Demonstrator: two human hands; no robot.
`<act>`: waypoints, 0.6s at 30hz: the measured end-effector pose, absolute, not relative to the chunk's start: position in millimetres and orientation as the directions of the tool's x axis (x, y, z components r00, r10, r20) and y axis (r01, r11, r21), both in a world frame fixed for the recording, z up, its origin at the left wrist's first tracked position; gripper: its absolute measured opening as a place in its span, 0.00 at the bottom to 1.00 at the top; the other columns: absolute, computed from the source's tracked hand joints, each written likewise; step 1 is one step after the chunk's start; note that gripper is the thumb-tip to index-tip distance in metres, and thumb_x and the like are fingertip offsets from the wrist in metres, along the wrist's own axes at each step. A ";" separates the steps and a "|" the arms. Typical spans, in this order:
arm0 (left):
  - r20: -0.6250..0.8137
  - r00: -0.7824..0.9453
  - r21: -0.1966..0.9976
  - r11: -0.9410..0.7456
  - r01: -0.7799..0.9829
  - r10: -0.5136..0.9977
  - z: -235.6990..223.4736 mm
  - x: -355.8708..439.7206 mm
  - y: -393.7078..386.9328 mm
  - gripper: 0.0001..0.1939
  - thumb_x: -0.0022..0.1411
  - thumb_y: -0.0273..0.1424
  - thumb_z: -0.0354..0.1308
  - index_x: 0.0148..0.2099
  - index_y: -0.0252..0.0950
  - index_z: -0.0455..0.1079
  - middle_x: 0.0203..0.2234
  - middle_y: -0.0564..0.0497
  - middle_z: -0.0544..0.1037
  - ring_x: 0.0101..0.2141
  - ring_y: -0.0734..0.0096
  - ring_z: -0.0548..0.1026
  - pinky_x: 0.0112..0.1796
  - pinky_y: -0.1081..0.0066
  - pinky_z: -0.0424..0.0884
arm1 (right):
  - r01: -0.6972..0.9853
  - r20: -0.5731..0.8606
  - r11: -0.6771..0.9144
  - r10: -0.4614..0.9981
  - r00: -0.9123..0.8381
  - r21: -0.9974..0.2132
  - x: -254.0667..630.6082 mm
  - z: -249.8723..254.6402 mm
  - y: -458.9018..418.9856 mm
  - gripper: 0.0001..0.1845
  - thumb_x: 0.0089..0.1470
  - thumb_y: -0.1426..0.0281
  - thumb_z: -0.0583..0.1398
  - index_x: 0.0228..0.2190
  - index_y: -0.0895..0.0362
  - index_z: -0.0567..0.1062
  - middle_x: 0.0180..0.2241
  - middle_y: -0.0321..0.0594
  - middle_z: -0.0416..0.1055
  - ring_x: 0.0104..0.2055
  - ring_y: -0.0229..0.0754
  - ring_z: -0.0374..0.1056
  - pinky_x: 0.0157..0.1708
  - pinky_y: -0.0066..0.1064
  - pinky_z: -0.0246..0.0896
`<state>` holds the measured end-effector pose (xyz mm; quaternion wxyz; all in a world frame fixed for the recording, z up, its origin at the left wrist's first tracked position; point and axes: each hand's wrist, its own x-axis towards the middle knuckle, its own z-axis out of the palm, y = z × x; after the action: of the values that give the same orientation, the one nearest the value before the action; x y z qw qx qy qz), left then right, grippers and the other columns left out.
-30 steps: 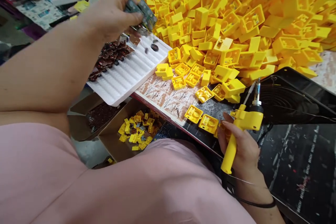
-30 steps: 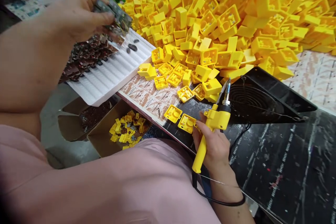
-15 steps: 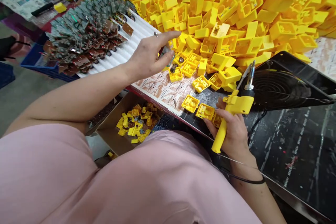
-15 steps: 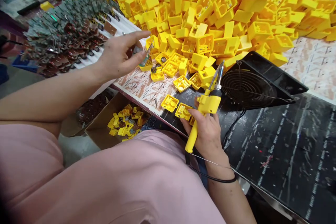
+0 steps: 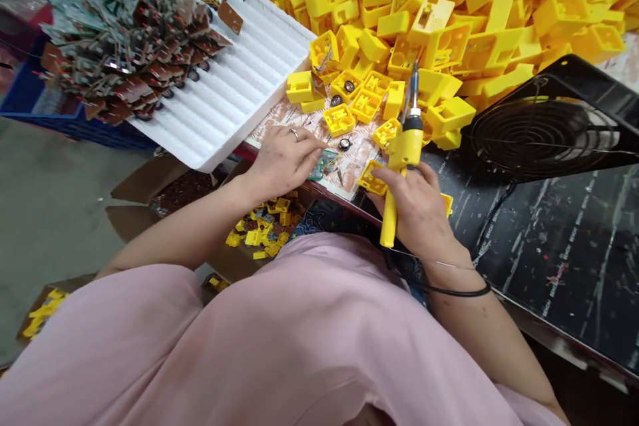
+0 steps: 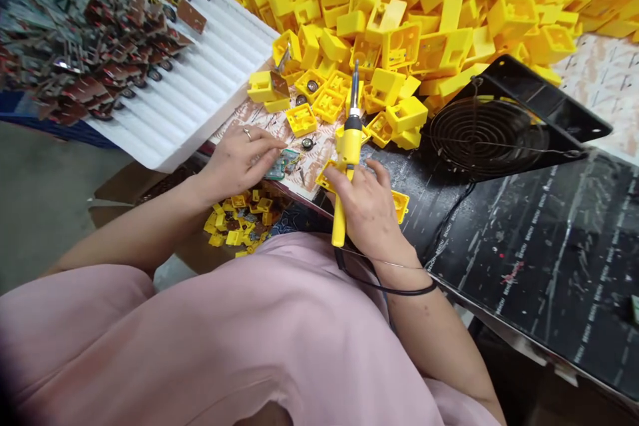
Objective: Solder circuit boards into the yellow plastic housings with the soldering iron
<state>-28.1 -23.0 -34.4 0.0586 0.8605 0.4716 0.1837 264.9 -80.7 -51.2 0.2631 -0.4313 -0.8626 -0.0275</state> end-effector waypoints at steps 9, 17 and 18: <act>0.257 0.510 0.465 -0.568 0.680 0.821 -31.1 -24.1 -30.3 0.15 0.69 0.39 0.60 0.51 0.42 0.84 0.53 0.47 0.85 0.57 0.54 0.79 0.63 0.49 0.68 | 0.740 0.557 0.641 0.698 -0.450 -0.205 276.6 -45.3 -89.8 0.25 0.65 0.67 0.69 0.60 0.50 0.70 0.44 0.40 0.83 0.42 0.47 0.79 0.57 0.45 0.71; 0.146 0.453 0.815 -0.367 0.449 0.880 -13.1 12.3 7.5 0.15 0.69 0.43 0.64 0.45 0.38 0.86 0.39 0.48 0.89 0.40 0.65 0.85 0.46 0.68 0.77 | 0.758 0.737 0.628 0.595 -0.322 -0.176 289.1 -22.5 -105.1 0.12 0.64 0.69 0.71 0.48 0.52 0.78 0.30 0.31 0.82 0.28 0.36 0.77 0.39 0.29 0.75; 0.145 0.511 0.794 -0.408 0.451 0.847 -11.2 17.3 8.3 0.14 0.69 0.42 0.64 0.45 0.39 0.87 0.39 0.49 0.89 0.39 0.65 0.84 0.47 0.66 0.77 | 0.770 0.720 0.601 0.631 -0.290 -0.216 293.7 -17.4 -110.9 0.13 0.65 0.66 0.71 0.50 0.51 0.80 0.30 0.31 0.82 0.28 0.36 0.77 0.37 0.27 0.74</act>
<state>17.3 8.3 -11.2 0.3580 0.7922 0.4096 0.2766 293.7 -110.9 -17.4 0.4033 -0.4384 -0.7986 -0.0862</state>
